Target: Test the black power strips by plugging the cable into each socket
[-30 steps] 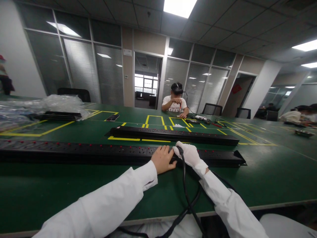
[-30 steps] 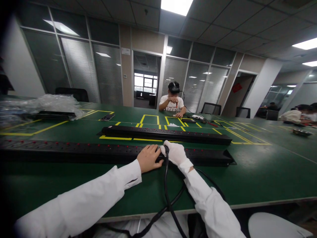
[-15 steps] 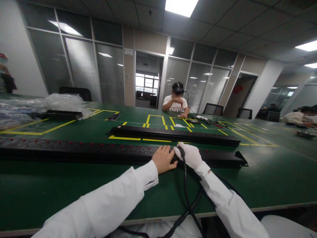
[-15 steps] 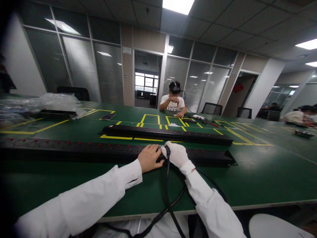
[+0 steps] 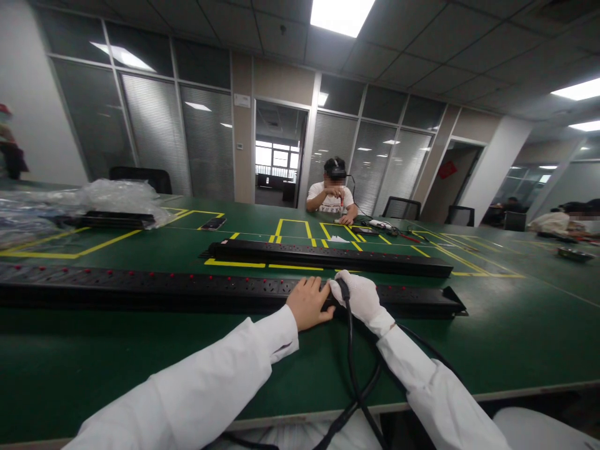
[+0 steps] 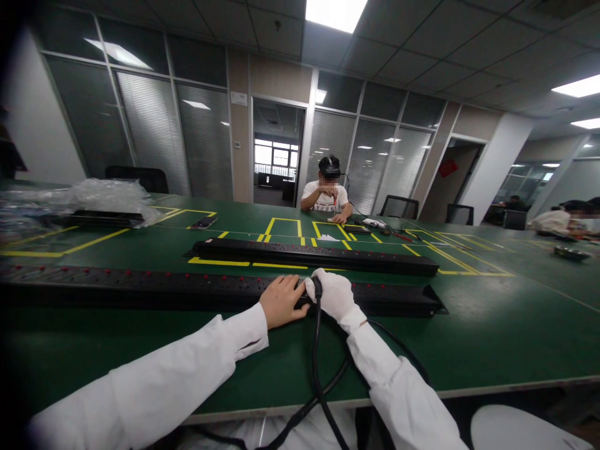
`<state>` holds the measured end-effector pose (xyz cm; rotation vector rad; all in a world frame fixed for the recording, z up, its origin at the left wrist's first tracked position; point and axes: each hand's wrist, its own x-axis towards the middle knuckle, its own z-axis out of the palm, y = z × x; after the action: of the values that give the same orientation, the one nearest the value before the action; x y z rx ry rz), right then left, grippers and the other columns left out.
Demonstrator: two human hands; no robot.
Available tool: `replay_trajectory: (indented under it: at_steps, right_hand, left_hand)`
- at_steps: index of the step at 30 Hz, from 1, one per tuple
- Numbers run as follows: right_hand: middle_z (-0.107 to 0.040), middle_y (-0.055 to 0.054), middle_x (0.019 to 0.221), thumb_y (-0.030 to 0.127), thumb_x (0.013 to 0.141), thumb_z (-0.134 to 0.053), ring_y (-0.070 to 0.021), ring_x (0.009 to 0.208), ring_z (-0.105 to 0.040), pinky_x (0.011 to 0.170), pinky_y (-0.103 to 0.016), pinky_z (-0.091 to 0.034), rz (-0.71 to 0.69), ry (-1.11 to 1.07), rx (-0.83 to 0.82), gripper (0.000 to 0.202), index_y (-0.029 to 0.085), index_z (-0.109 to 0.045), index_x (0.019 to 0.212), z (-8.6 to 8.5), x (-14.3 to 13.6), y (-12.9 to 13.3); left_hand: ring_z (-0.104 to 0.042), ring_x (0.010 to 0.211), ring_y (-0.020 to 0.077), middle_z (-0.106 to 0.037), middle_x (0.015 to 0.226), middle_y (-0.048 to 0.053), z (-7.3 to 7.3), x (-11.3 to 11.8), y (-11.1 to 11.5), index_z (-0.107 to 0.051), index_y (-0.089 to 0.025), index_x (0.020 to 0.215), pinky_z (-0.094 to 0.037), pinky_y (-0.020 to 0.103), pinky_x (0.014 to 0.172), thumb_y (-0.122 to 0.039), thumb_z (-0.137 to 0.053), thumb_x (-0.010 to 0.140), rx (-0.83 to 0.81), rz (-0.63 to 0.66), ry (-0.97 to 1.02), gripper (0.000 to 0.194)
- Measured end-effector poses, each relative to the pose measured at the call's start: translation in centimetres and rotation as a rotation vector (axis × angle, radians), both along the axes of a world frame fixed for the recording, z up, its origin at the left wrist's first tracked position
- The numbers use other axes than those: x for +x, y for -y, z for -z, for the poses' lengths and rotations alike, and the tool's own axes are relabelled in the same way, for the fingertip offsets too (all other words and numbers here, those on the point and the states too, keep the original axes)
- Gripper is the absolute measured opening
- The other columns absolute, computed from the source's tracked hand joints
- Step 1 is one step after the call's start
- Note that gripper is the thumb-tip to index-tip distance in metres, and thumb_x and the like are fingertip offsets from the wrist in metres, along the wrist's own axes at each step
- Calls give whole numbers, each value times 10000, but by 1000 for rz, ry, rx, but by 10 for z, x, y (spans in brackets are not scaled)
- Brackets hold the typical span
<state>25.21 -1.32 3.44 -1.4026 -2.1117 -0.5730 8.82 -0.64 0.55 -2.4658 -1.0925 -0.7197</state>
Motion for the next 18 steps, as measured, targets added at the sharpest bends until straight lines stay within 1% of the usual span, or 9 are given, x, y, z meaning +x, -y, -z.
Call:
replay_trajectory:
  at_steps: [7,13,18]
  right_hand:
    - [-633,-18,688,437,830,-395,-121,634,-574,589,-199,-321,0,21,-9,295,200,-569,863,-3,2,1]
    - [-631,-18,665,463,823,-390,-122,600,-564,561,-207,-307,34,4,-6,322,205,-580,862,-3,0,1]
    - [-616,19,625,422,843,-366,-115,572,-557,530,-200,-299,59,-93,-86,268,246,-569,831,2,3,-7]
  left_hand:
    - [-478,967,286,-533,1028,133,-1,1,1,-453,-153,1138,-362,404,777,-455,-477,730,-1,-1,-6,508]
    - [-480,958,284,-534,1016,128,-1,0,1,-453,-156,1141,-361,405,776,-461,-486,725,-9,-4,-4,517]
    - [-478,958,284,-533,1025,130,-1,-1,1,-442,-160,1167,-360,404,770,-464,-465,741,-11,-8,-8,523]
